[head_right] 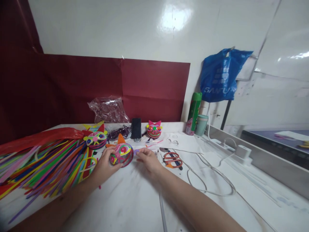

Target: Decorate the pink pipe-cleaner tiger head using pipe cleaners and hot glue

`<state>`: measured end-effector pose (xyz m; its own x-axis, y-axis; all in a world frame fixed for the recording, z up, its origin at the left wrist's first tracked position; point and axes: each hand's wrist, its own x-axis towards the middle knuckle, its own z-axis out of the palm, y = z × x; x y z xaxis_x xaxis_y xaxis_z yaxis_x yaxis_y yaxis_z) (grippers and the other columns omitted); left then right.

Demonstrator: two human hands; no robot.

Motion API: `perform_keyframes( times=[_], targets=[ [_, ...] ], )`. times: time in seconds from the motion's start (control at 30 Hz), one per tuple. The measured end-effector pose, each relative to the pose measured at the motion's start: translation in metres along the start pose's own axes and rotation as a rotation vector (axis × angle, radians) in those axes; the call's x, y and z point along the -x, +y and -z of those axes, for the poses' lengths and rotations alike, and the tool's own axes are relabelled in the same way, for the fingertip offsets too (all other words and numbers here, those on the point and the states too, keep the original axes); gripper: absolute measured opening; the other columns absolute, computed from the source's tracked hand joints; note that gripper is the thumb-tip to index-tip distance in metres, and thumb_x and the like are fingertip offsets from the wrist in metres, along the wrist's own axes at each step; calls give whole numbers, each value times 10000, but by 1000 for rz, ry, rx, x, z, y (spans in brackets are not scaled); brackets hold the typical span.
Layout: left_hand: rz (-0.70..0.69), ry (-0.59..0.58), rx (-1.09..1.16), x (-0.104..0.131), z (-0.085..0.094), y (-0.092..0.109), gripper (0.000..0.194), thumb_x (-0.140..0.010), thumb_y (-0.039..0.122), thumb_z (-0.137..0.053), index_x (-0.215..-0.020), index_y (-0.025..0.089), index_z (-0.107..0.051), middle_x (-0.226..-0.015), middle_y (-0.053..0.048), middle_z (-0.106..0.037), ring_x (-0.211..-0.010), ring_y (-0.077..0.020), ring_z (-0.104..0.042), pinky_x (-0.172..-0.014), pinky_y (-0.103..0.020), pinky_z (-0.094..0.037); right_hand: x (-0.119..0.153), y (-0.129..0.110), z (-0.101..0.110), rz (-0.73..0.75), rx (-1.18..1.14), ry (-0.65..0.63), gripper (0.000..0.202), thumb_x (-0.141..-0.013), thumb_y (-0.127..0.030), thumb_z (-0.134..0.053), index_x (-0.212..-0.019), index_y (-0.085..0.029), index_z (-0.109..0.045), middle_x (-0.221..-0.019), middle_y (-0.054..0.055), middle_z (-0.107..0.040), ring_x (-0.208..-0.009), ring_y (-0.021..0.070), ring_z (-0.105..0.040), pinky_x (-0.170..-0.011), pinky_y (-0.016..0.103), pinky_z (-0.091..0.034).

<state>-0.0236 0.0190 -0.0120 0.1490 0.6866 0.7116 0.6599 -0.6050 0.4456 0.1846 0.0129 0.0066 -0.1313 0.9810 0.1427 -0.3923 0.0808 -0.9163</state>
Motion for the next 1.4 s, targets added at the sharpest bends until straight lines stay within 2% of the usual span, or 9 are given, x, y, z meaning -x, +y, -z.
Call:
perform_keyframes(
  times=[0.1, 0.23, 0.3, 0.43, 0.67, 0.73, 1.07, 1.4],
  targets=[
    [-24, -17, 36, 2, 0, 1, 510, -644, 233, -673, -1109, 225, -464, -1132, -83, -502, -1122, -256, -485, -958, -400, -405, -6, 3, 2, 10, 1, -27, 253, -580, -346, -787, -659, -157, -640, -700, -2, -642, -709, 126, -569, -712, 276, -428],
    [101, 28, 86, 1, -2, -4, 514, -640, 300, -688, -1103, 212, -484, -1125, -80, -494, -1057, -250, -535, -910, -391, -449, -4, 5, 0, 9, 9, -47, 285, -560, -358, -801, -661, -154, -629, -683, 5, -652, -685, 131, -580, -705, 283, -427],
    [128, 44, 89, 1, -3, -4, 547, -642, 313, -692, -1133, 211, -472, -1183, -90, -477, -1103, -261, -515, -942, -410, -431, -1, 5, -2, 22, 19, -70, 303, -549, -369, -807, -659, -152, -626, -648, 2, -646, -637, 124, -570, -686, 282, -423],
    [35, -19, 2, 6, -7, 5, 515, -673, 278, -673, -1147, 219, -481, -1270, -101, -460, -1200, -282, -437, -1004, -447, -378, 1, 2, -3, 97, 89, -66, 332, -555, -417, -788, -644, -154, -606, -603, -16, -612, -582, 110, -531, -641, 267, -407],
    [-269, 40, -242, 15, -15, 19, 584, -719, 305, -661, -1248, 207, -432, -1217, -127, -504, -1153, -302, -452, -963, -461, -406, -4, -3, 5, 202, 346, -34, 270, -658, -409, -678, -669, -172, -551, -611, -30, -547, -590, 113, -484, -588, 247, -385],
    [-320, 47, -285, 15, -16, 20, 597, -728, 301, -656, -1265, 190, -417, -1201, -134, -515, -1144, -301, -454, -953, -455, -414, -6, -1, 8, 214, 401, -29, 246, -678, -396, -645, -669, -173, -539, -605, -29, -531, -584, 116, -477, -585, 250, -387],
    [-362, 45, -349, 16, -15, 22, 607, -728, 335, -665, -1256, 170, -415, -1181, -143, -517, -1124, -307, -452, -946, -451, -411, -10, 12, 13, 243, 457, 24, 177, -706, -340, -588, -679, -172, -538, -606, -13, -541, -577, 125, -490, -571, 253, -407],
    [-377, 45, -354, 15, -16, 26, 590, -722, 321, -674, -1231, 137, -439, -1167, -153, -520, -1114, -306, -455, -943, -444, -416, -9, 12, 13, 252, 469, 19, 163, -711, -316, -592, -666, -168, -543, -598, -15, -534, -571, 117, -471, -542, 234, -386]
  ],
)
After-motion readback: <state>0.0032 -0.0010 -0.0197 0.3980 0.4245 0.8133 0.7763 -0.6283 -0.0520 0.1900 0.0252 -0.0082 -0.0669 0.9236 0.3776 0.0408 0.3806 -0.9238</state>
